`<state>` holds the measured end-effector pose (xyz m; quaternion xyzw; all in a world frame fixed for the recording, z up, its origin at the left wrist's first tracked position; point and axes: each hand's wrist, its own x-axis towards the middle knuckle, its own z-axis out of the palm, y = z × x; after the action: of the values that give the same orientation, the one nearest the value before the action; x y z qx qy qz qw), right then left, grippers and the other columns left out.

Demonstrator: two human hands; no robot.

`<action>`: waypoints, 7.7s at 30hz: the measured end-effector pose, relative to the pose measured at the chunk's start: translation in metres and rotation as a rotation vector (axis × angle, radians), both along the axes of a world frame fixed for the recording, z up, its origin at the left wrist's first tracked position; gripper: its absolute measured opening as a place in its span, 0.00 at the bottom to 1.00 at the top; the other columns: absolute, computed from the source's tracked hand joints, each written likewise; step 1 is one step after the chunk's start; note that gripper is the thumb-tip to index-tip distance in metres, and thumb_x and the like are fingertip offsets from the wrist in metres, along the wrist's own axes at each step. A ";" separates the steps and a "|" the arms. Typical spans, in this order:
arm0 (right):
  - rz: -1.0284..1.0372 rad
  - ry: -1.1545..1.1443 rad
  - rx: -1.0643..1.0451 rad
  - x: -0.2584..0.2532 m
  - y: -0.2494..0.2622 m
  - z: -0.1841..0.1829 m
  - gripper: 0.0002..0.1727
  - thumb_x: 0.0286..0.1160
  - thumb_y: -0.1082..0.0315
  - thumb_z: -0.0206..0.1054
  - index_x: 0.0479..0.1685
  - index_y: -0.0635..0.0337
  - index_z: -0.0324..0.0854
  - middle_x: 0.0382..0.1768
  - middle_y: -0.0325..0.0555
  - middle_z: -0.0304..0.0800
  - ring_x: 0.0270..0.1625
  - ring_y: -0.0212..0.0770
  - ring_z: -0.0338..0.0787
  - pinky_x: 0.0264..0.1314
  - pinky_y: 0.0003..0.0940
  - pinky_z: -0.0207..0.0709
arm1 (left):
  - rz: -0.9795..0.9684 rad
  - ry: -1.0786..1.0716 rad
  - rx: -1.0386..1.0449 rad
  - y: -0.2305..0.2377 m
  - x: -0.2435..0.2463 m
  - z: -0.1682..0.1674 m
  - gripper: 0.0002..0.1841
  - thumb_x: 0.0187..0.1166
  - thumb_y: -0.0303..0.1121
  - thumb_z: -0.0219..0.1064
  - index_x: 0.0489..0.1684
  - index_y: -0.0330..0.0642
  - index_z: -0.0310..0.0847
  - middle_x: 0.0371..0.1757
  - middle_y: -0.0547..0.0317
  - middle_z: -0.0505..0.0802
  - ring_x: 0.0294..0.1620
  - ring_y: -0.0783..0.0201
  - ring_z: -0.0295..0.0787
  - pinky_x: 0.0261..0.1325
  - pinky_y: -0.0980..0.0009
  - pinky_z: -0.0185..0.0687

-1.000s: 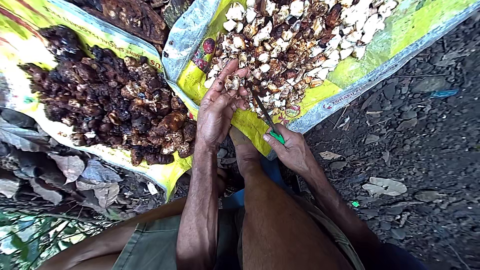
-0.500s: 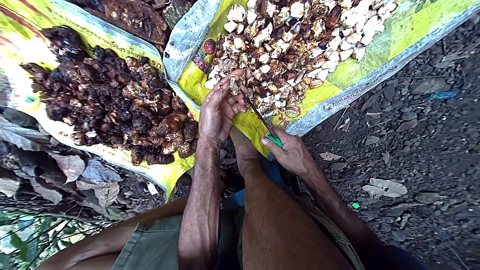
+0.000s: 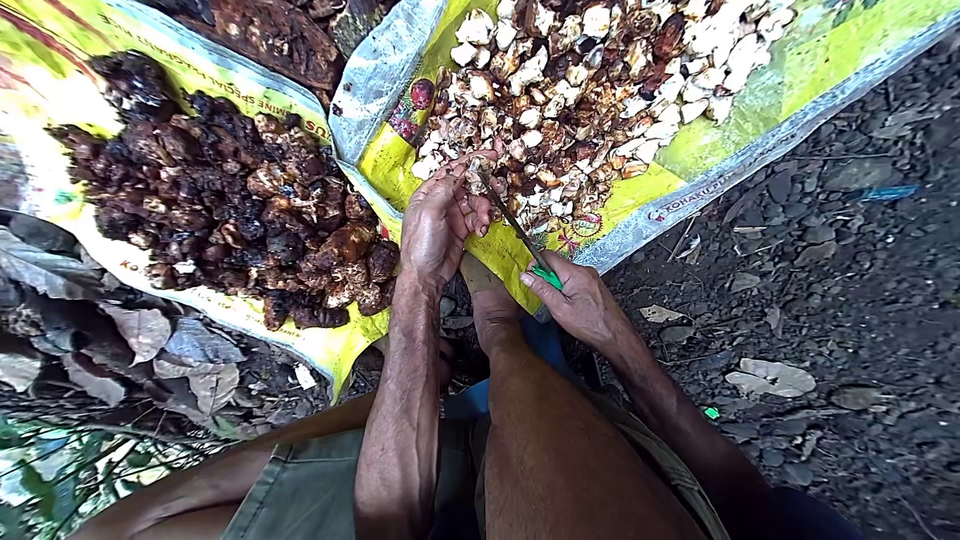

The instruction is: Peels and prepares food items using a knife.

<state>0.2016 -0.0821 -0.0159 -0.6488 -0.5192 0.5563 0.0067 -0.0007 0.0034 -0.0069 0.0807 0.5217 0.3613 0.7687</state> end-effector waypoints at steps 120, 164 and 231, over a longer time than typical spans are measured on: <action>-0.045 -0.095 -0.014 -0.019 0.003 -0.007 0.13 0.90 0.55 0.59 0.51 0.54 0.80 0.19 0.39 0.72 0.21 0.37 0.75 0.26 0.37 0.70 | 0.195 0.186 0.032 -0.002 0.037 -0.035 0.19 0.95 0.30 0.41 0.61 0.31 0.80 0.39 0.50 0.91 0.22 0.71 0.79 0.26 0.79 0.76; -0.117 -0.017 -0.052 -0.019 -0.001 -0.005 0.10 0.89 0.57 0.61 0.47 0.54 0.81 0.20 0.37 0.73 0.21 0.33 0.74 0.26 0.34 0.70 | 0.005 0.102 0.250 -0.010 0.020 -0.039 0.15 0.85 0.24 0.62 0.64 0.25 0.77 0.45 0.45 0.92 0.29 0.69 0.82 0.35 0.75 0.81; -0.639 0.072 0.197 0.046 0.004 0.003 0.12 0.86 0.54 0.59 0.48 0.52 0.82 0.13 0.24 0.66 0.11 0.24 0.64 0.13 0.22 0.63 | -0.580 1.041 0.345 0.030 0.109 -0.037 0.37 0.79 0.28 0.67 0.91 0.53 0.57 0.84 0.29 0.63 0.55 0.38 0.88 0.41 0.48 0.91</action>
<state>0.2479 -0.0783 -0.0134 -0.7549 -0.3404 0.4957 0.2618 0.1080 0.0336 -0.0441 0.5079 0.7190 0.1303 0.4563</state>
